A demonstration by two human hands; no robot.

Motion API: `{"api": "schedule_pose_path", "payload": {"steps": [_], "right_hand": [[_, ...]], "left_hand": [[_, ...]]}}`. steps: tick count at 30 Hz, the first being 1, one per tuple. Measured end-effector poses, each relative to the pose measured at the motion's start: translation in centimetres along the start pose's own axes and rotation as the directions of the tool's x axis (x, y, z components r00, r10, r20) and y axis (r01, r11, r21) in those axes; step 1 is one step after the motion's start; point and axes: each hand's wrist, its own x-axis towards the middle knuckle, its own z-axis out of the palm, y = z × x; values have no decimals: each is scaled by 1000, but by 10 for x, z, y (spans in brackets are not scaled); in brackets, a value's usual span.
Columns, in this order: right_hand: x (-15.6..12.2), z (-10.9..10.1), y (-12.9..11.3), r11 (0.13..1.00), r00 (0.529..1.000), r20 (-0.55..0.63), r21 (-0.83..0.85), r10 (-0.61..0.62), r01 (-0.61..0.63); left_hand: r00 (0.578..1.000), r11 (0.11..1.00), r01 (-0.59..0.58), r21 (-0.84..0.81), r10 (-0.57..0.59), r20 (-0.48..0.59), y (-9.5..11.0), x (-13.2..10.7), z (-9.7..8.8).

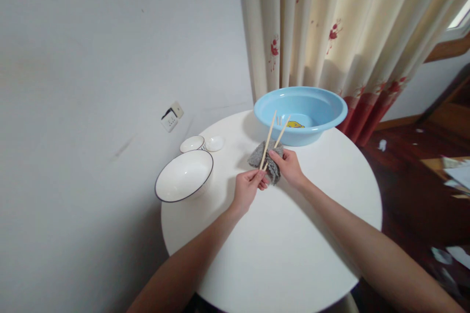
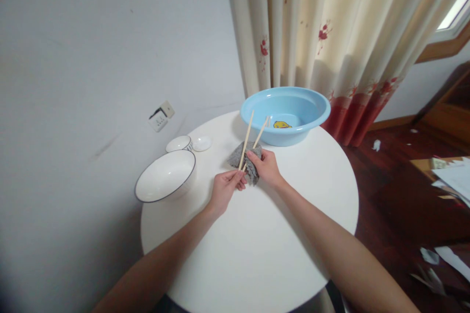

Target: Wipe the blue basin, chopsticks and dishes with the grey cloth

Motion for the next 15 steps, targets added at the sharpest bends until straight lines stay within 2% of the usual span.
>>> {"api": "schedule_pose_path", "payload": {"steps": [9,15], "right_hand": [[18,-22,-9,988,957,-283,118,-60,97],[25,-32,-10,960,932,-357,239,-53,146]], "left_hand": [[998,999,43,6,-43,53,-6,-1,-2],[994,997,77,8,-77,78,-3,-3,-1]]}}
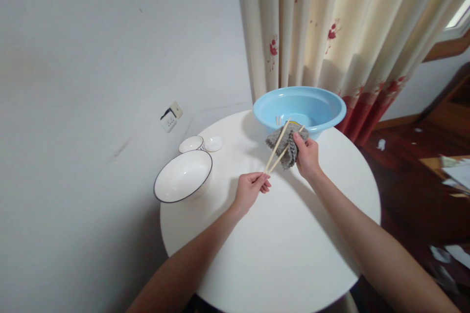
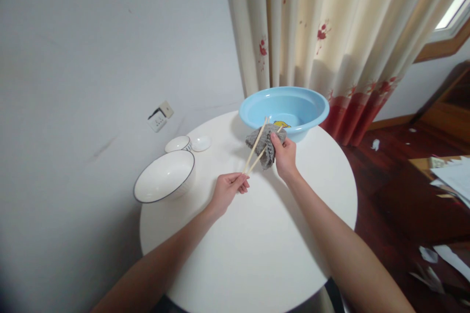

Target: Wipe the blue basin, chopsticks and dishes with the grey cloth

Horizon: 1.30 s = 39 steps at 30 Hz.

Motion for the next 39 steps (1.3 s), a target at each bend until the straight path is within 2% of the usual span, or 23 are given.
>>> {"api": "schedule_pose_path", "payload": {"steps": [5,8,11,13,17,20,27,34,36,39], "right_hand": [[3,-2,-2,999,998,-58,23,-28,29],[1,1,-1,999,999,-50,34,4,-2],[-7,7,3,999,998,22,-1,52,-52],[-15,11,7,994,993,95,-85,72,-64],[-30,19,13,966,976,199,-255,90,-37],[-36,22,15,954,962,252,-299,103,-24],[-44,24,16,947,928,339,-319,152,-38],[-51,23,21,956,825,505,-258,254,-137],[-52,23,23,956,818,512,-254,261,-146],[-53,24,22,953,833,490,-269,258,-136]], "left_hand": [[1000,1000,0,0,0,1,1,0,0],[1000,1000,-4,5,4,-13,0,0,0],[999,1000,-25,11,25,-37,0,1,0],[997,999,-47,18,48,-54,0,1,-1],[993,997,-77,31,80,-89,0,3,-1],[989,996,-86,30,89,-116,0,4,-1],[984,995,-94,28,97,-149,-2,5,-2],[976,992,-123,39,128,-178,3,5,-1],[974,992,-119,28,122,-189,4,5,0],[975,992,-120,23,122,-183,3,5,-1]]}}
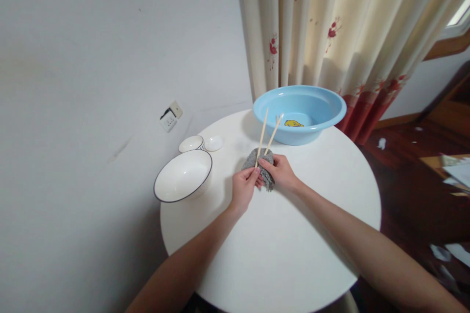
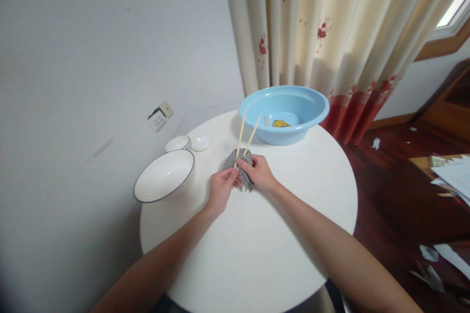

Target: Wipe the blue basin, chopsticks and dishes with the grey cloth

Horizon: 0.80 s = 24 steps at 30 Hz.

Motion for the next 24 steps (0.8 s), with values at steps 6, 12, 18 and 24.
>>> {"api": "schedule_pose_path", "payload": {"steps": [6,12,18,24], "right_hand": [[4,-5,-11,993,994,-103,-116,-26,14],[18,-27,-14,987,942,-322,-152,-97,50],[25,-47,-25,991,825,-550,-65,-133,116],[33,-64,-25,972,708,-685,-1,-173,236]], "left_hand": [[999,999,-8,43,7,34,-2,2,-1],[999,996,-16,92,13,33,-4,1,-1],[998,992,-18,127,11,57,-6,-1,-1],[998,993,-4,118,-4,67,-3,-3,1]]}}
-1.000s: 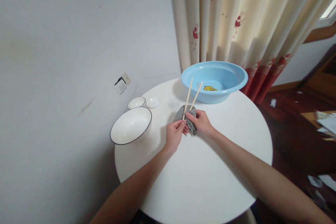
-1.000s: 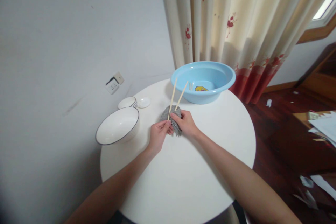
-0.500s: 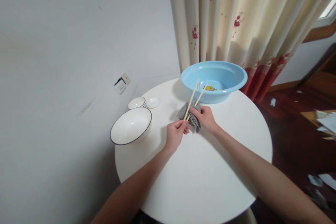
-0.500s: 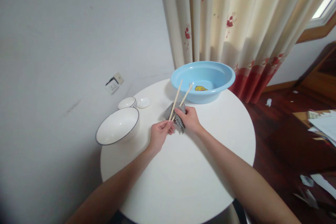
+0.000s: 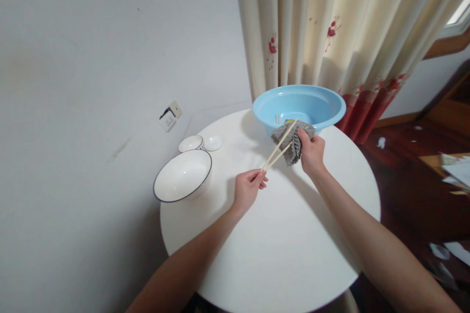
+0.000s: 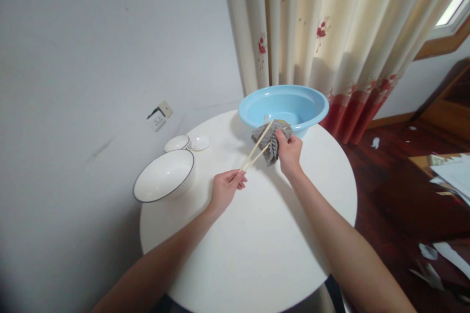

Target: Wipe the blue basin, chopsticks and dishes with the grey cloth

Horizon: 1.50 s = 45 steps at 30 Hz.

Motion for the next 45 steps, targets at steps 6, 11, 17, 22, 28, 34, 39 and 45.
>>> {"api": "schedule_pose_path", "payload": {"steps": [6,11,17,22,28,34,39,45], "right_hand": [[9,-5,4,994,999,-30,105,19,-16],[5,-1,5,982,998,35,181,55,-61],[-15,9,9,978,941,323,136,105,-156],[-47,18,13,988,864,480,-57,151,-141],[-76,23,14,947,624,733,-89,272,-308],[-76,22,18,941,645,706,-93,292,-324],[-76,22,21,958,718,637,-137,280,-253],[-72,22,15,965,748,611,-202,260,-170]], "left_hand": [[1000,1000,12,-13,-11,15,-3,0,-1],[1000,1000,11,-8,-11,7,-5,1,-2],[1000,998,27,-60,-27,10,-3,2,-2],[997,981,74,-179,-72,14,-3,3,-2],[991,950,133,-283,-128,34,-5,6,-4],[970,885,243,-397,-225,92,-3,6,-3],[965,876,262,-404,-237,111,-4,6,-3],[966,891,255,-376,-222,129,-1,7,-3]]}}
